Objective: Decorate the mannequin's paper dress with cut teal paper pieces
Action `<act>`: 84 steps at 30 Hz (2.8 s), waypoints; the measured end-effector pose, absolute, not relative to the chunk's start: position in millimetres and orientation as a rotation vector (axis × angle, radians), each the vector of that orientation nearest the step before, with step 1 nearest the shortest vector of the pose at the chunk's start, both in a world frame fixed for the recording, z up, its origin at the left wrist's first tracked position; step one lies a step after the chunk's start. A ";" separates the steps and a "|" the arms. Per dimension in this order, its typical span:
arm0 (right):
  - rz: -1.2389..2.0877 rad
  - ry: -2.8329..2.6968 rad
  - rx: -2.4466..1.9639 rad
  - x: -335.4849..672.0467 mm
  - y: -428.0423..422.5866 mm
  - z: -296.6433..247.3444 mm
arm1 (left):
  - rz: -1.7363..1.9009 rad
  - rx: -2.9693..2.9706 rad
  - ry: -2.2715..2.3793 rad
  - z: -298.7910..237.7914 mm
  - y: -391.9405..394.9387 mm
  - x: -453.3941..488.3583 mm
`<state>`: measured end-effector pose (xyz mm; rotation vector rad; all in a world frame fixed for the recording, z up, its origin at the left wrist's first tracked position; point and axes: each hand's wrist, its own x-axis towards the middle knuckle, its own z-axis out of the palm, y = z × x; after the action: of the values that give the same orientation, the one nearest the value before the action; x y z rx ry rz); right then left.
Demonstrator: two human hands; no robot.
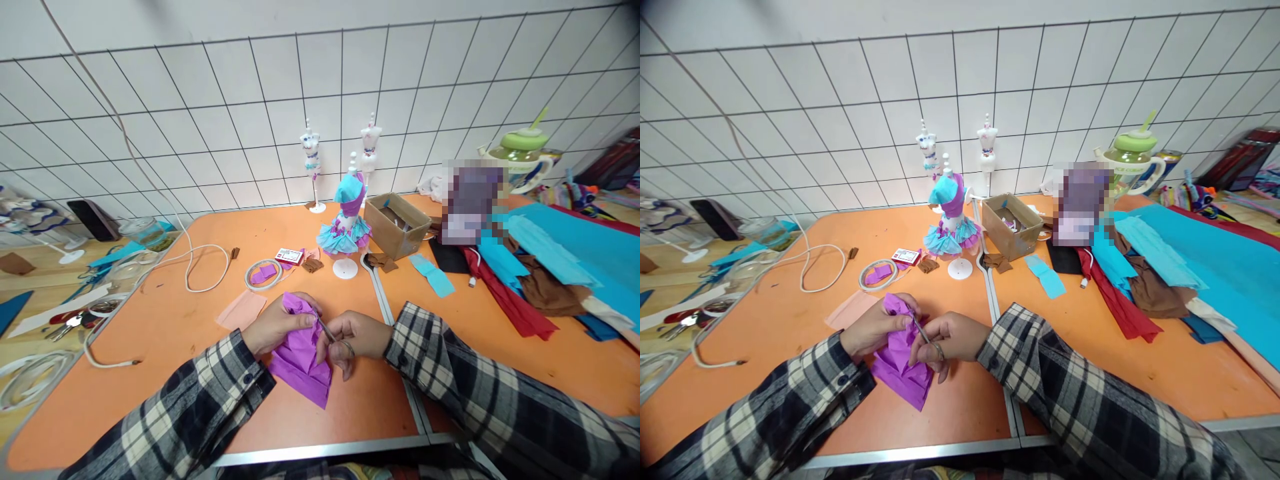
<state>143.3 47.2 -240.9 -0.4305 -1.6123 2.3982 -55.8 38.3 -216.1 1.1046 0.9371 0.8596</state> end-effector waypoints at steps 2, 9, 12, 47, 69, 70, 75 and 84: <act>2.348 -1.618 -0.485 143.5 47.6 -240.2 | 0.899 1.060 0.916 -215.4 37.9 -55.7; 2.428 -1.578 -0.378 145.9 49.5 -244.5 | 0.871 1.032 0.885 -216.6 39.5 -56.2; 2.421 -1.593 -0.388 144.9 48.4 -244.7 | 0.897 1.046 0.865 -215.8 39.2 -55.3; 2.302 -1.689 -0.617 145.3 49.3 -234.3 | 0.668 1.647 1.061 -194.5 50.7 -75.9; 2.323 -1.698 -0.483 143.7 50.6 -242.0 | 0.788 1.351 1.030 -214.2 44.8 -70.6; 2.322 -1.688 -0.469 143.7 50.8 -241.7 | 0.798 1.348 1.036 -213.8 44.5 -70.3; 2.285 -1.681 -0.456 145.0 50.9 -238.8 | 0.819 1.337 1.050 -210.5 43.0 -69.9; 2.383 -1.736 -0.345 146.9 52.1 -244.9 | 0.730 1.411 1.026 -210.4 42.6 -69.1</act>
<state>146.9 52.1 -244.9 -0.3449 -1.7365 2.3830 -69.1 42.6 -210.4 1.4110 1.0256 0.7305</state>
